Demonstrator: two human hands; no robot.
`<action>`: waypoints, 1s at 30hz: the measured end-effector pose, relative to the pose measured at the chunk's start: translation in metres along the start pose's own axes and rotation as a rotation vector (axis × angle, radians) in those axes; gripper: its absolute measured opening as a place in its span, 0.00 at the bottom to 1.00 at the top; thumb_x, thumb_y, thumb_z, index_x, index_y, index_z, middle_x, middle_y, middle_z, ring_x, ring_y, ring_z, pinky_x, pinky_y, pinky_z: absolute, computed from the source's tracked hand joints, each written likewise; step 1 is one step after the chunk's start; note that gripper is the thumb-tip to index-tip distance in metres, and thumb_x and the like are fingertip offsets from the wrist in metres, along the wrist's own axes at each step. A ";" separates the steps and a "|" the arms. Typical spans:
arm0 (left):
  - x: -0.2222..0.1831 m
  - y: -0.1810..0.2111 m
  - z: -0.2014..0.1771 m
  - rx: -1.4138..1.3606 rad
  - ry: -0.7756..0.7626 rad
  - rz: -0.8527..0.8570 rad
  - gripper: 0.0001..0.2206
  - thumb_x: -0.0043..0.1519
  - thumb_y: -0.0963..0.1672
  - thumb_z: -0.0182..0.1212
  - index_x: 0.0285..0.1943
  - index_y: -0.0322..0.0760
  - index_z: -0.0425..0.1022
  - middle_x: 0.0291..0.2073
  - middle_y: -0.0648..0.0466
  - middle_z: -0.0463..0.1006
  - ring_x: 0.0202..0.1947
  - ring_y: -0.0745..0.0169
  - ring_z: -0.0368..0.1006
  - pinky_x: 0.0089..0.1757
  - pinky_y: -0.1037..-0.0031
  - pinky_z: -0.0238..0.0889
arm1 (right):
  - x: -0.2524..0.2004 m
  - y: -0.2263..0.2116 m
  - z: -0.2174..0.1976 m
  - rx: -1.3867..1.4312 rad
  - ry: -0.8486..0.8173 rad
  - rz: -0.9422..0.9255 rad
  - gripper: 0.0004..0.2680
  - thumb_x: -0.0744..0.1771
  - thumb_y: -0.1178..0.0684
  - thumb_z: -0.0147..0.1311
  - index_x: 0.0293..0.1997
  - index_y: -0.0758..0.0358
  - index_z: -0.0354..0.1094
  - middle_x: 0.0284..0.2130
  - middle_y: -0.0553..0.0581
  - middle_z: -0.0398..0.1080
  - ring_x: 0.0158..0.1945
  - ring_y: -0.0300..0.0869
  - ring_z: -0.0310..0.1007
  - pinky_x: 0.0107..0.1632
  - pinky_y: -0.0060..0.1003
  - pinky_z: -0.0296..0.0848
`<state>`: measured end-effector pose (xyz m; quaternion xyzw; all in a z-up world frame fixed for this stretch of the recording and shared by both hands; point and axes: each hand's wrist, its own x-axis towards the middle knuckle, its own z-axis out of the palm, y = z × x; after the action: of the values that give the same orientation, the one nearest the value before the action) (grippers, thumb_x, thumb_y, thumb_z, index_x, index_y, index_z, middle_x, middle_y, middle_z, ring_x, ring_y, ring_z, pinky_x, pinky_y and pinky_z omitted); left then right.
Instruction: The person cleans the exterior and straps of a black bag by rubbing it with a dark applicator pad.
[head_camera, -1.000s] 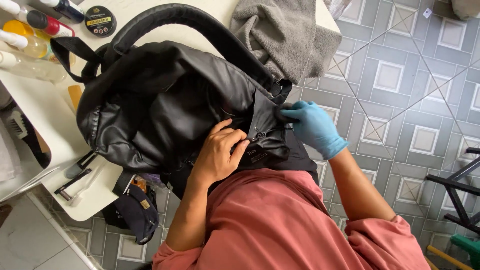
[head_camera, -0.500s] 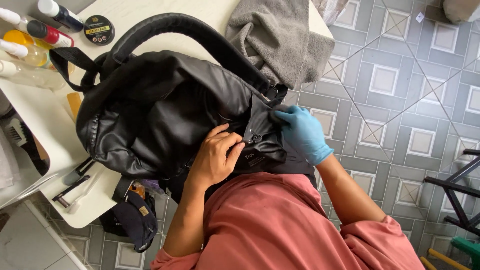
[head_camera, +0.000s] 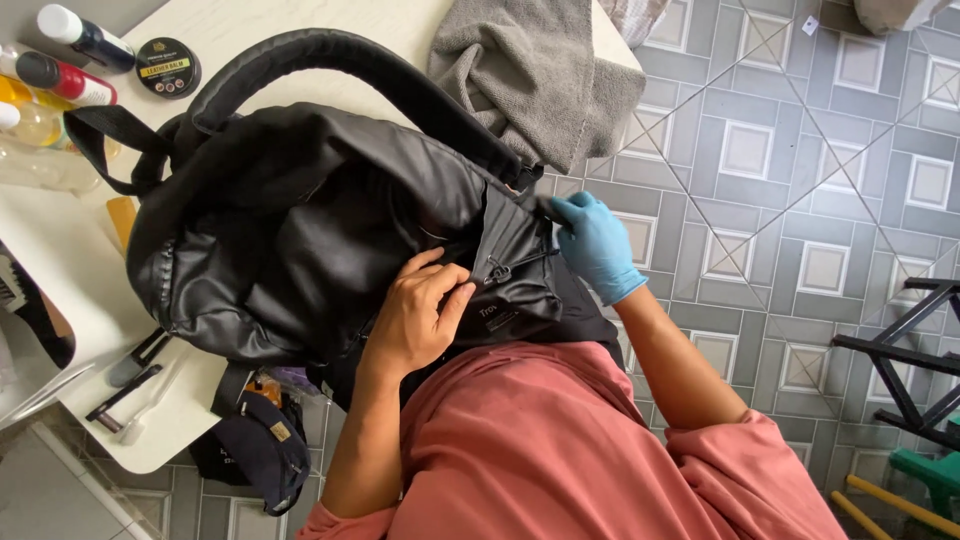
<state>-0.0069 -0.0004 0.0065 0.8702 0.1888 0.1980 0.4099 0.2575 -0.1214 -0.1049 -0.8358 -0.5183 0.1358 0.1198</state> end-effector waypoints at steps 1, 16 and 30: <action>0.000 0.001 -0.002 0.000 0.001 -0.005 0.08 0.68 0.43 0.54 0.37 0.34 0.73 0.16 0.48 0.75 0.28 0.54 0.81 0.61 0.55 0.64 | -0.001 0.003 -0.001 0.000 -0.005 -0.003 0.15 0.62 0.57 0.57 0.53 0.44 0.74 0.39 0.50 0.70 0.43 0.53 0.75 0.42 0.53 0.80; -0.001 -0.001 -0.007 -0.027 -0.035 -0.034 0.10 0.68 0.44 0.53 0.38 0.31 0.75 0.22 0.42 0.80 0.33 0.46 0.83 0.61 0.54 0.63 | -0.015 -0.017 -0.012 0.128 -0.021 -0.006 0.17 0.64 0.54 0.54 0.58 0.42 0.73 0.44 0.52 0.69 0.43 0.58 0.76 0.44 0.54 0.79; -0.002 -0.002 -0.013 -0.004 -0.059 -0.087 0.09 0.68 0.43 0.52 0.41 0.35 0.77 0.27 0.45 0.84 0.38 0.50 0.84 0.59 0.58 0.64 | -0.036 -0.093 -0.040 0.238 -0.055 -0.291 0.26 0.59 0.62 0.53 0.66 0.49 0.68 0.60 0.51 0.71 0.53 0.55 0.74 0.47 0.52 0.79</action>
<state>-0.0155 0.0081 0.0120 0.8657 0.2139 0.1544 0.4255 0.1786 -0.1154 -0.0324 -0.7280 -0.6170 0.2002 0.2218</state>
